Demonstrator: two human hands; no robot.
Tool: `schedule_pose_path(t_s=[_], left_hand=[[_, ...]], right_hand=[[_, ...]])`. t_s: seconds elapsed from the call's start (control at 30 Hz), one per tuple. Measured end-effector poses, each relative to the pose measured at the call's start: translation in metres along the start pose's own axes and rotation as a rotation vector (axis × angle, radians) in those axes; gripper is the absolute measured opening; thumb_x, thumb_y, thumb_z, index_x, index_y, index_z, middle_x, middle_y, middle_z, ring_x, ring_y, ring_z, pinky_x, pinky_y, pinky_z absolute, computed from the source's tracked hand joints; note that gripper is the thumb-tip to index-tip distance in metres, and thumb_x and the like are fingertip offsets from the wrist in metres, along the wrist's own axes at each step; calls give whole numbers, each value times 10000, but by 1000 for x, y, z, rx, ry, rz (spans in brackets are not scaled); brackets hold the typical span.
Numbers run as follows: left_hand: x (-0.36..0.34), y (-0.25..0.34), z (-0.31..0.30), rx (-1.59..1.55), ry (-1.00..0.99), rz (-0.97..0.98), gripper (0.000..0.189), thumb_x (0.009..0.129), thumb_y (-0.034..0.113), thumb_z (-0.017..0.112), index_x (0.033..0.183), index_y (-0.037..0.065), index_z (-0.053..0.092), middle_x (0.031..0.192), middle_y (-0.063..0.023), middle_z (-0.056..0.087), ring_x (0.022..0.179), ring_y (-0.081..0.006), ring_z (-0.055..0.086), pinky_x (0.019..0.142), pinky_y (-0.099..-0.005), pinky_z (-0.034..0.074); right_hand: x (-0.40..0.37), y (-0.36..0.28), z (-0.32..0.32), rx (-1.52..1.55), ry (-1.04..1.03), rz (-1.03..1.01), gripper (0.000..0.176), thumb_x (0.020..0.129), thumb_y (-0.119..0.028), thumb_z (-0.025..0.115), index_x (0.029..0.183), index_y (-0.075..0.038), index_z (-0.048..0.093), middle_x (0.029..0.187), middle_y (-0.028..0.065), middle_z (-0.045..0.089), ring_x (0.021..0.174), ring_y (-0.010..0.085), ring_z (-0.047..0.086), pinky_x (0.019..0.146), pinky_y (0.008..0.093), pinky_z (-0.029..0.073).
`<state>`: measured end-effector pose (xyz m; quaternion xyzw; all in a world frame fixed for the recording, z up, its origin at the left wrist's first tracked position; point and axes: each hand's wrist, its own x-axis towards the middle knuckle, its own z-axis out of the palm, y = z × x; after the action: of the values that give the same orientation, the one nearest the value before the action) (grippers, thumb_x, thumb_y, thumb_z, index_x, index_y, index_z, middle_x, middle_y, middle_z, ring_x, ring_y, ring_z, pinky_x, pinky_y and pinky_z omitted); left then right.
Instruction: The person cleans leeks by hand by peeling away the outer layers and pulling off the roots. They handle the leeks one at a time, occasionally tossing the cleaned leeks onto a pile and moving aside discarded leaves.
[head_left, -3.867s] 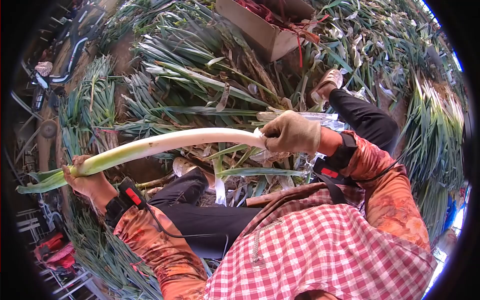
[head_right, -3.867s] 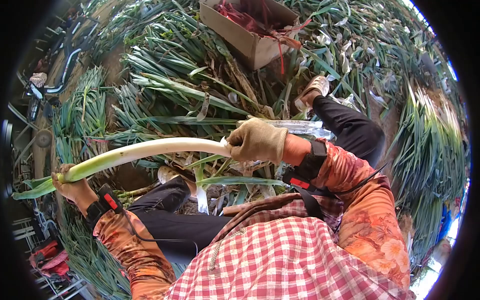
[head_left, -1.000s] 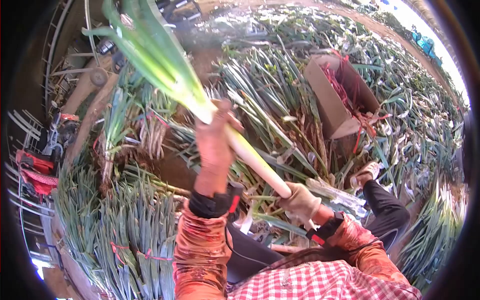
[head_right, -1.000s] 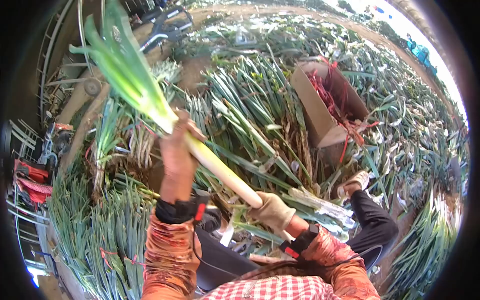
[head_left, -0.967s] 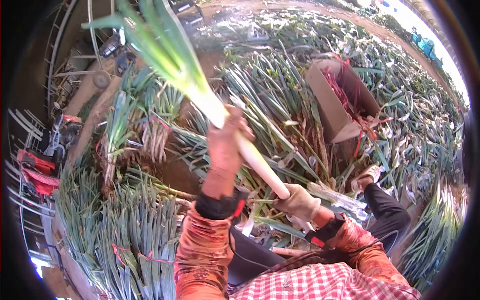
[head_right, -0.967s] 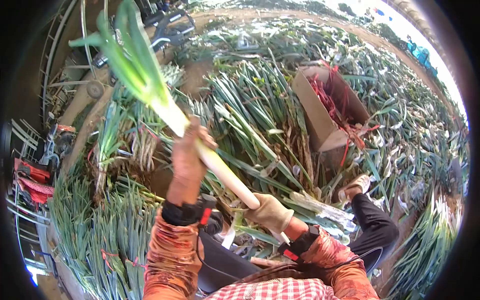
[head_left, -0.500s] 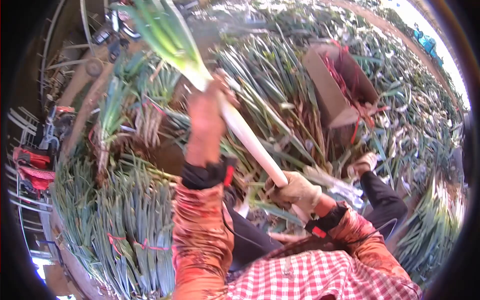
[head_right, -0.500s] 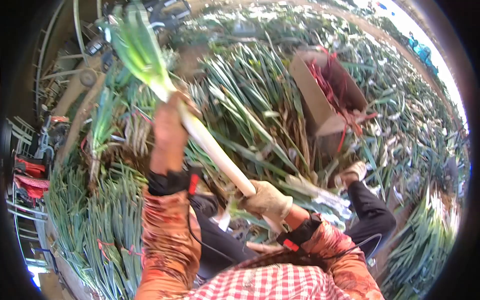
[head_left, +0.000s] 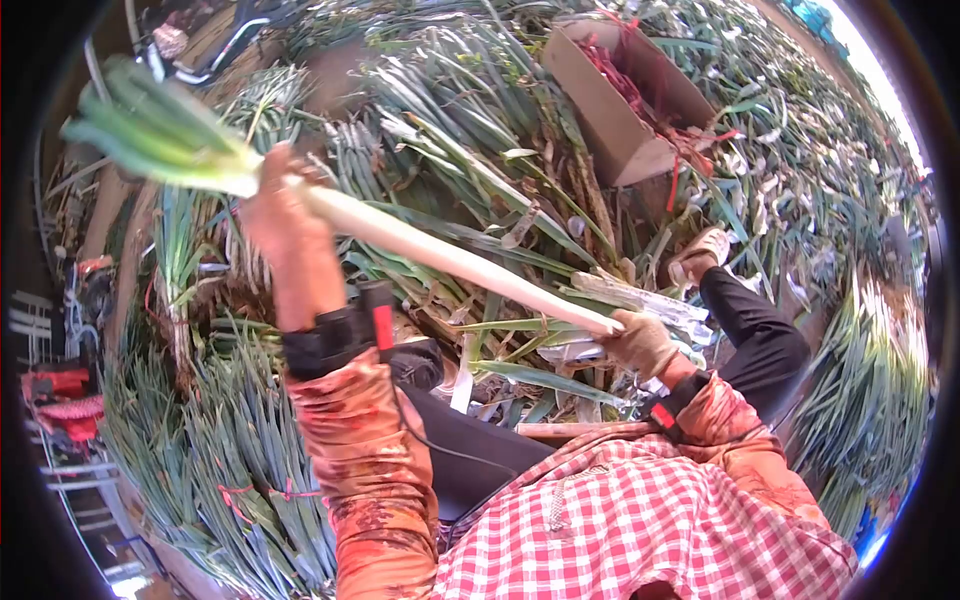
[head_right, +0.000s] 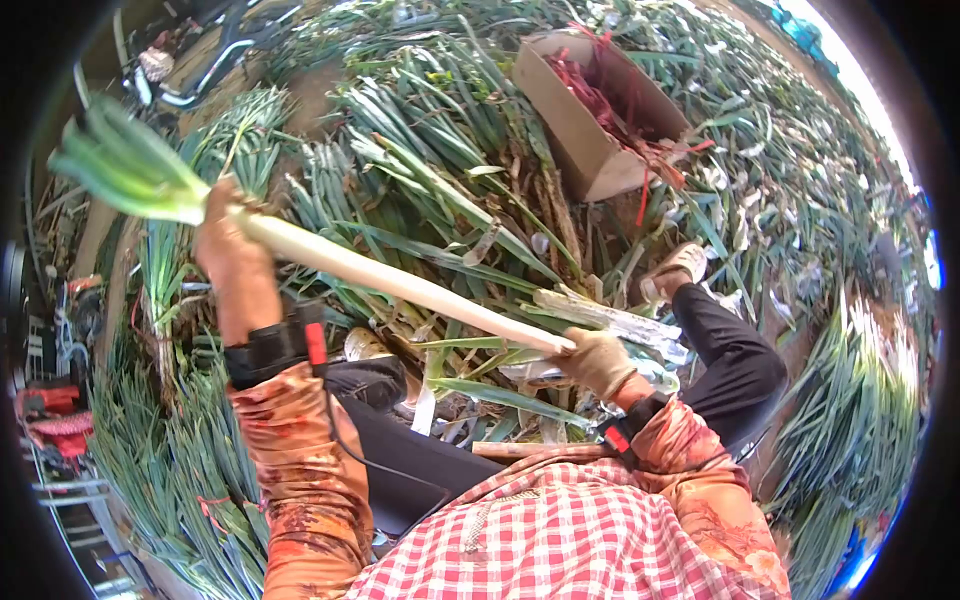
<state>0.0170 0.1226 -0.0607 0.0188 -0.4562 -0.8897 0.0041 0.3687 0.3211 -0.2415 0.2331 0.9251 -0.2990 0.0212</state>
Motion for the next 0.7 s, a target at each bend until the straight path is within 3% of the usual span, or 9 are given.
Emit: schedule_pose_path(t_s=[0.03, 0.1, 0.17, 0.23, 0.4, 0.47, 0.57, 0.63, 0.7], left_hand=[[1, 12, -3, 11, 3, 29, 199, 715, 56, 666, 832, 53, 506, 592, -2, 475, 478, -117, 466, 452, -266, 411], [-3, 18, -3, -10, -19, -35, 152, 734, 74, 653, 789, 70, 511, 602, 1, 470, 501, -117, 447, 506, -283, 412], [-13, 13, 4, -14, -8, 3, 125, 762, 66, 629, 790, 56, 508, 609, 5, 462, 512, -116, 442, 526, -277, 405], [-10, 20, 3, -14, -7, 67, 159, 751, 58, 635, 840, 42, 505, 622, -15, 449, 501, -125, 452, 468, -272, 398], [-1, 34, -9, 165, 74, 190, 171, 749, 69, 642, 855, 43, 510, 630, -14, 455, 497, -127, 466, 446, -271, 413], [-11, 25, 2, 145, -6, 225, 159, 742, 63, 646, 844, 45, 524, 620, -13, 458, 500, -135, 483, 441, -270, 422], [-23, 18, 24, 149, -59, 224, 169, 734, 58, 652, 852, 55, 531, 618, -9, 462, 497, -128, 476, 437, -257, 417], [-27, 17, 31, 143, -59, 179, 195, 715, 68, 672, 862, 69, 542, 624, 2, 469, 491, -100, 459, 440, -235, 404], [-27, 17, 35, 108, -78, 154, 212, 712, 76, 675, 879, 68, 545, 618, 3, 461, 487, -93, 446, 448, -230, 397]], right_hand=[[-5, 34, 7, -127, 25, -69, 280, 760, -341, 636, 824, -69, 614, 664, 147, 609, 595, 275, 597, 568, 340, 473], [-14, 47, -14, -115, -102, 232, 256, 796, -329, 572, 765, -75, 600, 703, 159, 604, 660, 320, 598, 584, 404, 470], [2, 105, 1, -205, -125, 142, 257, 802, -330, 574, 852, -84, 631, 797, 185, 622, 721, 313, 607, 637, 375, 478], [-4, 139, -17, -304, -113, 502, 361, 779, -324, 603, 1052, -89, 591, 967, 220, 603, 847, 324, 601, 764, 340, 467], [13, 159, -67, -285, -1, 391, 585, 740, -277, 594, 1251, -51, 422, 1126, 215, 546, 994, 308, 566, 910, 349, 401], [53, 43, -96, 55, 127, 204, 581, 763, -275, 613, 1213, 47, 436, 1085, 215, 570, 1031, 273, 553, 893, 316, 419], [67, -66, -90, 812, 38, -43, 459, 864, -352, 531, 1169, -10, 497, 1029, 162, 600, 952, 217, 585, 819, 291, 454], [82, -71, -67, 159, 334, -313, 433, 894, -442, 410, 958, -65, 612, 877, 164, 594, 773, 344, 579, 711, 387, 460], [70, -74, -64, 166, 2, 118, 457, 874, -461, 427, 835, -54, 632, 772, 173, 599, 733, 340, 584, 688, 400, 457]])
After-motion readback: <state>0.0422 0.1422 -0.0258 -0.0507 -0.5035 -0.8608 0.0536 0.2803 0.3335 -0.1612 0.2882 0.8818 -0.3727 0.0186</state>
